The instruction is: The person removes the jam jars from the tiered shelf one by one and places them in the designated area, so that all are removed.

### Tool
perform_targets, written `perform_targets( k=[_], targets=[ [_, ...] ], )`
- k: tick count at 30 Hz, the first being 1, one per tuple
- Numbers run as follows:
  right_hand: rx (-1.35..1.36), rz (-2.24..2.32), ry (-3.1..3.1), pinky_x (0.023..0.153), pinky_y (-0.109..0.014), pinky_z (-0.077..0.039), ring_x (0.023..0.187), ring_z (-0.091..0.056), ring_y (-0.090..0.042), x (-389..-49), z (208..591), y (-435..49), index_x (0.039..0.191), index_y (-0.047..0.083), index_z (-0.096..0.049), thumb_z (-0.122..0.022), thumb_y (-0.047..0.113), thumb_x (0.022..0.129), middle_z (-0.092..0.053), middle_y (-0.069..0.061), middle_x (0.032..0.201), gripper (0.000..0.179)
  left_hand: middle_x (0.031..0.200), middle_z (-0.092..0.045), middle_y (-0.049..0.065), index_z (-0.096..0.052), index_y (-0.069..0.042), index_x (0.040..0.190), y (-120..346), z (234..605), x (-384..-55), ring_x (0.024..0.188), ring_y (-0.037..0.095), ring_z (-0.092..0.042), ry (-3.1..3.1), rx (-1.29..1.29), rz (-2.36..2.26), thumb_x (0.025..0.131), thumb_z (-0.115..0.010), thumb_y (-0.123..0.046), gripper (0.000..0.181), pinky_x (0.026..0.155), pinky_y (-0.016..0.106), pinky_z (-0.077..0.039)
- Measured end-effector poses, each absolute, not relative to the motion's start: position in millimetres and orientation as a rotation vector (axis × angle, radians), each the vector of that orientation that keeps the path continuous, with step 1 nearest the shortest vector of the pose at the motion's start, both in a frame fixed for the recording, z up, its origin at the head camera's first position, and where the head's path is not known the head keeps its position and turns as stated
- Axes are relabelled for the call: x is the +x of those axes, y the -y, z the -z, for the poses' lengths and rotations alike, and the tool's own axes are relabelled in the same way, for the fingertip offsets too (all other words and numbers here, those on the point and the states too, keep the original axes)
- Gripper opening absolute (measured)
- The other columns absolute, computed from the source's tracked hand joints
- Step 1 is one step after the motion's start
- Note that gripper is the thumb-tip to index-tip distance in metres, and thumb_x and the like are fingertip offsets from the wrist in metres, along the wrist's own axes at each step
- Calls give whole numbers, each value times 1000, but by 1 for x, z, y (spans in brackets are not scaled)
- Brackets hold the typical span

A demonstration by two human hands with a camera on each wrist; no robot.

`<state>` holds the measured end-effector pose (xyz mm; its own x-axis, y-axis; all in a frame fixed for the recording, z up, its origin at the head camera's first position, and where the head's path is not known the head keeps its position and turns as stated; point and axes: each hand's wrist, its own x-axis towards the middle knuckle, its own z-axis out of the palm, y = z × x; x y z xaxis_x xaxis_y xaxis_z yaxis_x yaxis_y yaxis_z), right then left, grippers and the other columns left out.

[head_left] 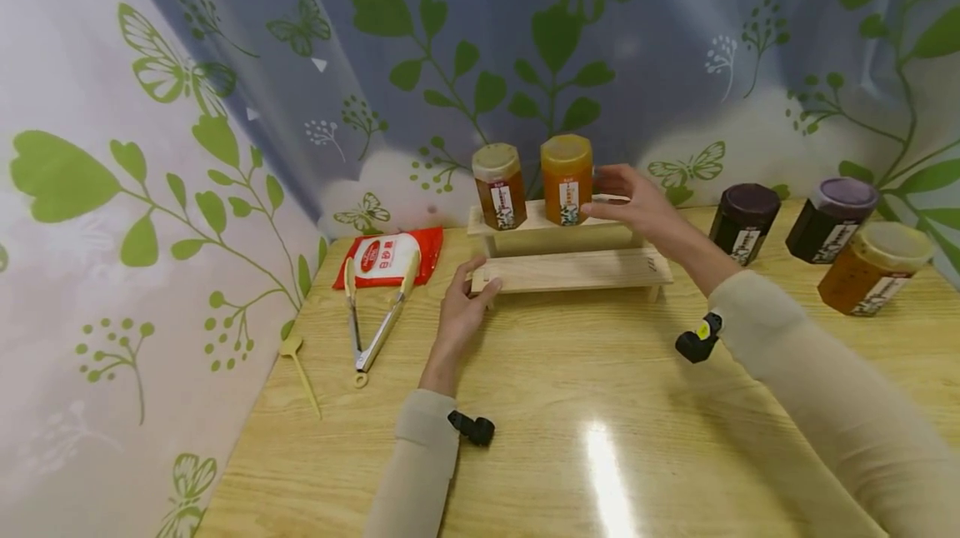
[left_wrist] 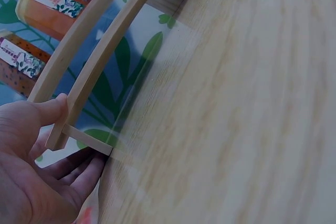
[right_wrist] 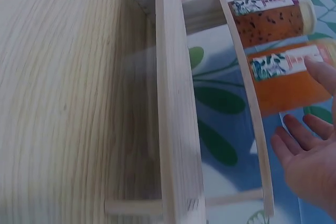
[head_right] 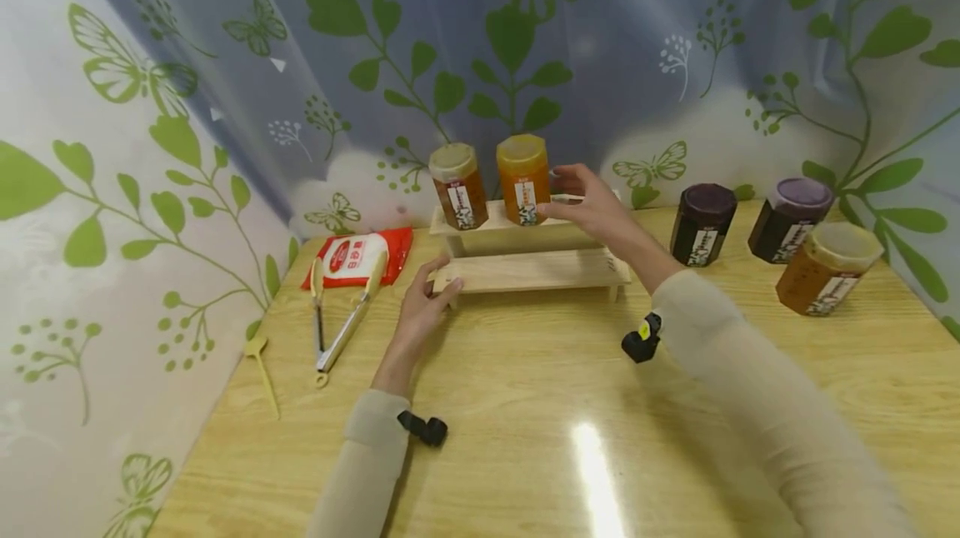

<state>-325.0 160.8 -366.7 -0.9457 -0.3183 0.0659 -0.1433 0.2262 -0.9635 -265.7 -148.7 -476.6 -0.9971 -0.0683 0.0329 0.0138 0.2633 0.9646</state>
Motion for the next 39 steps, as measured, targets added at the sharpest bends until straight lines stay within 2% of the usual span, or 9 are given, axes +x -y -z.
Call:
perform_targets(
  k=[6,13,20,31,39],
  targets=[
    [-421,1804,-2369,114,-58,-35,145,-37,-38,-330,365,-142,164,7,-21,-75,26,98,-36,-19,160,87,117,-71,16,-55,-29,149,149,478,-266,86,25,-66,2440,63,1879,100,-73,-31,52,75,31,-48],
    [-314,1847,-2464,111,-55,-39,136,-45,-36,-335,364,-120,160,5,-24,-78,28,95,-42,-20,152,87,125,-70,14,-56,-30,149,150,477,-267,89,24,-66,2444,66,1871,99,-74,-32,53,78,32,-48],
    [-258,1902,-2526,113,-55,-39,135,-48,-37,-341,366,-104,154,3,-29,-81,27,92,-44,-20,149,84,124,-70,15,-55,-29,149,149,478,-268,91,22,-66,2460,69,1856,99,-74,-32,54,78,32,-48],
    [-250,1883,-2514,101,-54,-47,132,-51,-34,-336,367,-111,156,11,-31,-82,31,92,-48,-15,148,85,122,-70,17,-54,-27,151,150,478,-267,99,25,-68,2417,24,1900,100,-73,-28,54,79,33,-49],
    [-264,1888,-2492,108,-56,-42,133,-49,-33,-326,371,-120,158,15,-31,-84,34,90,-48,-13,148,88,121,-70,16,-55,-27,150,150,479,-266,99,25,-68,2413,38,1903,100,-73,-28,53,81,34,-49]
  ],
)
